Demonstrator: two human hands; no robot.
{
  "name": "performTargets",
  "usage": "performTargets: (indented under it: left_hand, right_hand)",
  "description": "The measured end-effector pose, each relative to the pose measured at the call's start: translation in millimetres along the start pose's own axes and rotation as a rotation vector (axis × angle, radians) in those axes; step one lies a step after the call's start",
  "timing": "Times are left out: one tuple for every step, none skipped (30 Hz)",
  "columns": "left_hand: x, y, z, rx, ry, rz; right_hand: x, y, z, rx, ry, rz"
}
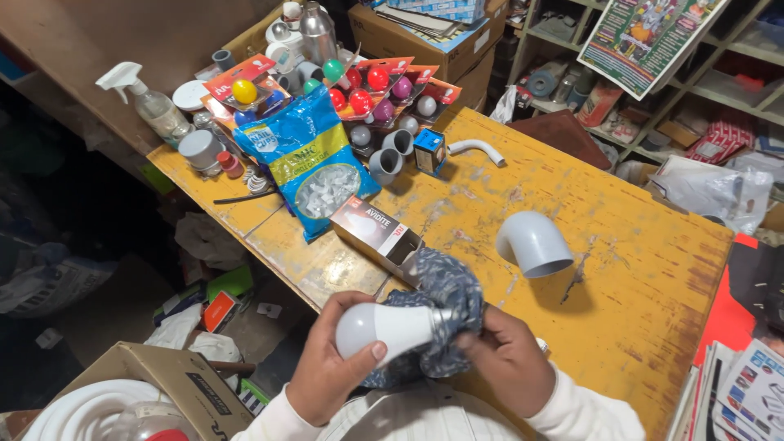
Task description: Inspecting and cleaning PVC fittings and an LED light bulb at a shop counter.
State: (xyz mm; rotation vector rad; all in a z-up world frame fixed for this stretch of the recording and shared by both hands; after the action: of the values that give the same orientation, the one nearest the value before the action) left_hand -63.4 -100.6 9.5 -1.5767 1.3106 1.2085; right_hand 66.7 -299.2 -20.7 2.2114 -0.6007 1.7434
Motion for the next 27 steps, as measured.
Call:
performTargets:
  left_hand:
    - [4.6,0.7,-5.1,0.019,0.052,0.065]
    - [4.7,2.3,-7.7,0.021,0.054,0.066]
    - [3.7,4.0,-8.4,0.009,0.025,0.068]
    - [2.5,5.6,-8.9,-0.003,-0.004,0.070]
    - [-2.1,7.7,-9.6,-0.003,-0.003,0.072]
    - [-12.3,9.4,-12.2,0.027,-0.125,-0.002]
    - [-22.1,12.3,-15.6,0.056,-0.247,-0.076]
    - [-22.9,13.1,-14.2,0.053,-0.245,-0.074]
    - [-30.1,13.5,-18.1,0.122,-0.369,-0.169]
    - [-36.4,14.8,-23.0,0.191,-0.494,-0.263]
    - [-37.5,14.6,-23.2,0.192,-0.494,-0.261]
    - [-41.3,15.4,-26.3,0.211,-0.565,-0.316]
    - [-44.5,15.0,-30.3,0.235,-0.633,-0.374]
    - [-45.3,13.8,-31.7,0.241,-0.631,-0.374]
    - [-46.7,13.6,-34.3,0.240,-0.711,-0.393]
    - [-48.2,13.7,-36.8,0.238,-0.792,-0.413]
    - [-43.6,12.4,-38.4,0.234,-0.795,-0.416]
    - [-35.4,8.6,-34.5,0.193,-0.671,-0.321]
    - [-26.6,6.3,-30.4,0.153,-0.549,-0.225]
    - [-23.2,6.1,-31.5,0.149,-0.553,-0.227]
    - [-8.2,3.5,-30.3,0.156,-0.280,-0.059]
    - [7.7,2.8,-31.8,0.158,-0.007,0.107]
    - [9.0,2.8,-32.3,0.157,-0.007,0.106]
    - [19.4,4.2,-34.2,0.157,0.154,0.242]
    - [29.1,6.7,-37.4,0.159,0.314,0.379]
    - [31.7,6.8,-36.7,0.160,0.314,0.379]
    - [37.5,8.2,-39.0,0.167,0.432,0.431]
  right_hand:
    - [1.0,-1.8,-7.5,0.002,0.068,0.037]
    - [5.0,-0.7,-8.6,-0.001,0.069,0.035]
    - [10.9,-0.9,-9.8,-0.015,0.113,0.062]
    - [16.7,-1.1,-11.2,-0.030,0.158,0.089]
    - [16.7,-0.2,-9.1,-0.030,0.157,0.087]
    - [15.3,0.5,-7.9,-0.015,0.107,0.071]
    - [13.8,1.3,-6.9,0.002,0.058,0.053]
    - [13.8,2.6,-5.2,0.004,0.057,0.050]
    - [11.8,2.5,-3.6,0.015,-0.028,0.023]
    - [9.9,2.6,-2.0,0.025,-0.112,-0.004]
    - [9.5,1.7,-2.4,0.024,-0.114,-0.006]
    - [7.1,0.9,-2.8,0.024,-0.190,-0.028]
    - [5.5,0.7,-2.1,0.021,-0.263,-0.050]
    - [4.1,1.9,-2.6,0.015,-0.263,-0.049]
    - [1.5,3.2,-1.9,-0.010,-0.269,-0.067]
    - [-1.0,4.5,-1.6,-0.036,-0.276,-0.085]
    - [-1.4,5.4,-1.9,-0.030,-0.274,-0.084]
    - [0.6,6.4,-0.3,-0.054,-0.241,-0.046]
    - [1.9,7.5,0.0,-0.078,-0.211,-0.008]
    - [4.4,5.6,-2.2,-0.073,-0.213,-0.005]
    - [8.9,4.9,-4.4,-0.056,-0.294,0.041]
    - [13.3,4.4,-6.2,-0.039,-0.376,0.088]
    - [11.0,5.3,-5.1,-0.038,-0.375,0.088]
    - [9.7,6.1,-5.1,-0.009,-0.432,0.112]
    - [8.4,7.3,-5.2,0.018,-0.490,0.137]
    - [2.3,8.4,-0.1,0.016,-0.490,0.138]
    - [-3.3,10.2,3.8,0.042,-0.499,0.138]
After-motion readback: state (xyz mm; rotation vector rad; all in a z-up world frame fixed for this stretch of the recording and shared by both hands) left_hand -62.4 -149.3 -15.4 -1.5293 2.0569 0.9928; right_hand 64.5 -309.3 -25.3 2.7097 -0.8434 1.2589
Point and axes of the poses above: each hand's wrist, its own y-axis away from the middle knuckle, its own z-axis out of the back of the hand, x = y × z, the point moved 6 cm from there along -y, towards the middle knuckle, and after that the axes turned 10 degrees about x, right-handed, at the moved point
